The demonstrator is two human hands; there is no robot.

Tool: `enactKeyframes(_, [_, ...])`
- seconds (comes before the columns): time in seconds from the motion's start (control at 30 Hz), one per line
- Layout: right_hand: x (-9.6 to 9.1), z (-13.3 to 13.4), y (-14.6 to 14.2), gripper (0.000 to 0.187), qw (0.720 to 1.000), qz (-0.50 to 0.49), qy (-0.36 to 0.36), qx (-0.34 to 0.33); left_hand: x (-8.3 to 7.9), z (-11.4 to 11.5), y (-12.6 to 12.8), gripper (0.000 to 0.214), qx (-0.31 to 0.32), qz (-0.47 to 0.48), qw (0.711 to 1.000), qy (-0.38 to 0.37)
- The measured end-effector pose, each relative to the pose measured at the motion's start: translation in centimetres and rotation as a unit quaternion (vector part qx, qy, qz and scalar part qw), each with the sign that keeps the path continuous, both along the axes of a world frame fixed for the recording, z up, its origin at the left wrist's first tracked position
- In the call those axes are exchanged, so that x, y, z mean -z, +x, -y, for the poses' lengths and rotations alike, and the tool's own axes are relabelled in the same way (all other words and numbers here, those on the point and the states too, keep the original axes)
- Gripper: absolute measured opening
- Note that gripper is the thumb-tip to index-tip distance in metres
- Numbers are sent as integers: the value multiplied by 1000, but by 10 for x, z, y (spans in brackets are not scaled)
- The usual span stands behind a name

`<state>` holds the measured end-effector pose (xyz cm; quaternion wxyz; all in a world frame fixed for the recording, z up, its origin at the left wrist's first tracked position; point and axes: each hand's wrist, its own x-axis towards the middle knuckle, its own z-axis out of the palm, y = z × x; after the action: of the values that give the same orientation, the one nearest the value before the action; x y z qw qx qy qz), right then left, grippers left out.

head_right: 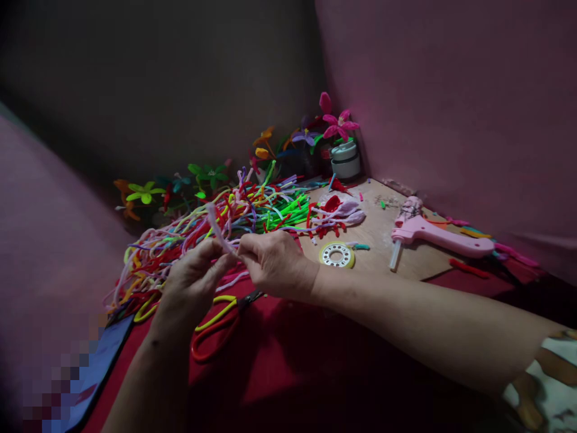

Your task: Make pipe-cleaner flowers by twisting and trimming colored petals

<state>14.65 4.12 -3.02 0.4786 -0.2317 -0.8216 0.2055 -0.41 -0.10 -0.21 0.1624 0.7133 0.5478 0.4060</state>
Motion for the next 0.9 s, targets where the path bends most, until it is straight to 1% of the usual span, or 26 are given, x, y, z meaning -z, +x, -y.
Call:
enactKeyframes(0.03, [2,1,-1,13,1000,4,17,9,1,0,1,13,16,74,995,-62])
enactKeyframes(0.07, [3,2,-1,11,999,7,32,14,2,0,1,14,35,143,982,-114])
enactKeyframes(0.1, [4,2,-2,10,999,8,40,16,3,-1,1,15,53,197,967,-150])
enactKeyframes(0.13, [5,3,-2,10,999,7,38,14,4,-1,0,14,63,232,956,-169])
enactKeyframes(0.17, [5,2,-2,11,1000,4,23,5,4,-1,0,14,64,248,951,-172])
enactKeyframes(0.2, [4,2,-3,12,1000,-3,-5,-9,4,-2,-1,13,55,248,953,-165])
enactKeyframes(0.23, [3,0,-3,13,998,-15,-48,-31,4,-2,-2,13,41,236,959,-149])
enactKeyframes(0.27, [1,-2,-3,13,992,-32,-105,-59,3,-2,-2,13,24,217,967,-131])
enactKeyframes(0.3, [-1,-3,-4,14,979,-50,-174,-90,3,-2,-3,13,7,195,974,-112])
enactKeyframes(0.37, [-5,-7,-3,17,935,-78,-311,-149,1,-2,-2,13,-22,153,985,-75])
enactKeyframes(0.4, [-6,-9,-3,20,912,-86,-364,-169,0,-2,-2,13,-33,135,989,-60])
enactKeyframes(0.43, [-7,-11,-3,22,894,-92,-401,-180,0,-2,-1,12,-43,119,991,-44])
enactKeyframes(0.47, [-8,-11,-2,22,884,-97,-420,-182,0,-2,0,11,-51,104,993,-30])
enactKeyframes(0.5, [-8,-12,-2,22,882,-102,-424,-176,1,-2,2,10,-57,89,994,-15])
enactKeyframes(0.57, [-6,-13,-2,19,897,-108,-402,-146,4,-3,4,8,-73,46,996,16])
enactKeyframes(0.63, [-3,-14,-3,15,924,-98,-351,-111,8,-3,5,8,-95,-31,993,67])
enactKeyframes(0.73, [2,-15,-4,11,961,-72,-263,-55,14,-5,5,9,-112,-170,968,146])
enactKeyframes(0.8, [4,-16,-5,11,973,-56,-223,-29,16,-5,3,10,-102,-228,954,166])
enactKeyframes(0.9, [4,-16,-4,13,980,-44,-192,-13,15,-6,1,11,-83,-255,948,169])
